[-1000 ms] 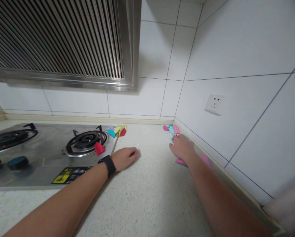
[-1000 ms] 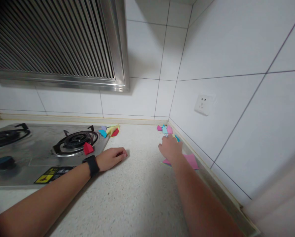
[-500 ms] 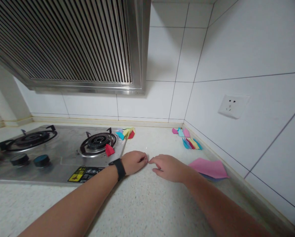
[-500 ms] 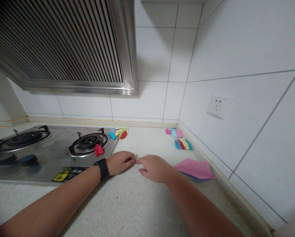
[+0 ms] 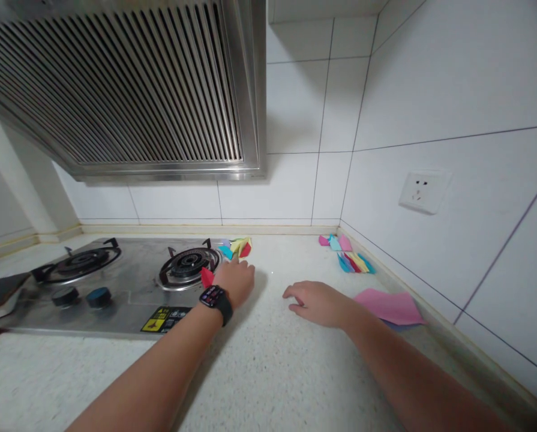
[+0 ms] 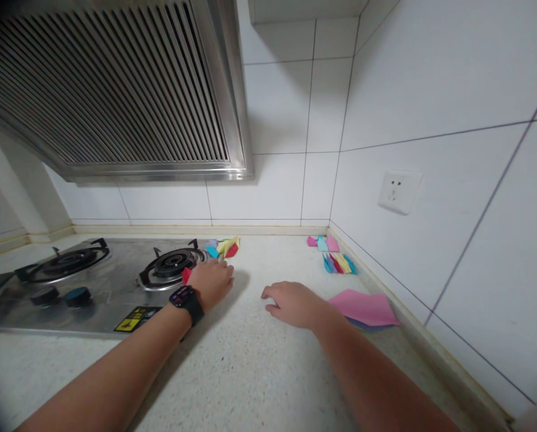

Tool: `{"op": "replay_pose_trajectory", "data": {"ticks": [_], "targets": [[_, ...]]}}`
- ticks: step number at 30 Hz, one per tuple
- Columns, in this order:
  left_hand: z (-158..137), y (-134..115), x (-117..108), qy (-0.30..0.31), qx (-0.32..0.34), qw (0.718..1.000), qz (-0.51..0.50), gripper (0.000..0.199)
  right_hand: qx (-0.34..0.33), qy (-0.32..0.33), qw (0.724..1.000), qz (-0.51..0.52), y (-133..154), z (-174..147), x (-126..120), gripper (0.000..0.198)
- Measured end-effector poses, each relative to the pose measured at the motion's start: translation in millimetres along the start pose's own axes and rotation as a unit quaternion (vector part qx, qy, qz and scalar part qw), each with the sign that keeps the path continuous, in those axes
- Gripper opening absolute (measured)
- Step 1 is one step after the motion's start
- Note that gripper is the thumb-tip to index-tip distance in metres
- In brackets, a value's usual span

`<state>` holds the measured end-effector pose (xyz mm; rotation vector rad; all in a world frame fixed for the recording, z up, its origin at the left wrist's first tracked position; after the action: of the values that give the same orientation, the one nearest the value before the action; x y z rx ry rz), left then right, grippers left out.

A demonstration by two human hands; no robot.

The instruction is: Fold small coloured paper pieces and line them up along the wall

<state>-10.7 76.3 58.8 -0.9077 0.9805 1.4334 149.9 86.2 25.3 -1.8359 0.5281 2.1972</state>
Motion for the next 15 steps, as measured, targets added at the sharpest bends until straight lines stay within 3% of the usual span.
{"op": "replay_pose_trajectory", "data": {"ticks": [3,8,11,15], "targets": [[5,43,-12,-0.013,-0.118,0.993,0.01,0.034,-0.004,-0.005,1.0,0.0,-3,0,1,0.031],[5,130,-7,0.048,-0.291,0.955,0.015,0.042,-0.013,-0.012,1.0,0.007,-6,0,2,0.03],[5,158,8,0.101,-0.316,0.943,0.006,0.049,-0.011,-0.014,1.0,0.01,-5,0,1,0.03],[9,165,27,0.136,-0.305,0.942,-0.005,0.053,-0.006,-0.01,1.0,0.014,-5,0,-1,0.028]]}}
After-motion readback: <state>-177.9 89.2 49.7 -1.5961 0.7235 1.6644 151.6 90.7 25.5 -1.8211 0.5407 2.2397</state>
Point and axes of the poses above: each hand's wrist, its own z-axis towards the middle knuckle, its own x-axis out of the palm, y = z × x, the point moved 8 cm from there along z, towards the middle knuckle, and after that the axes turned 13 degrees about -x, right-handed, at the moved point
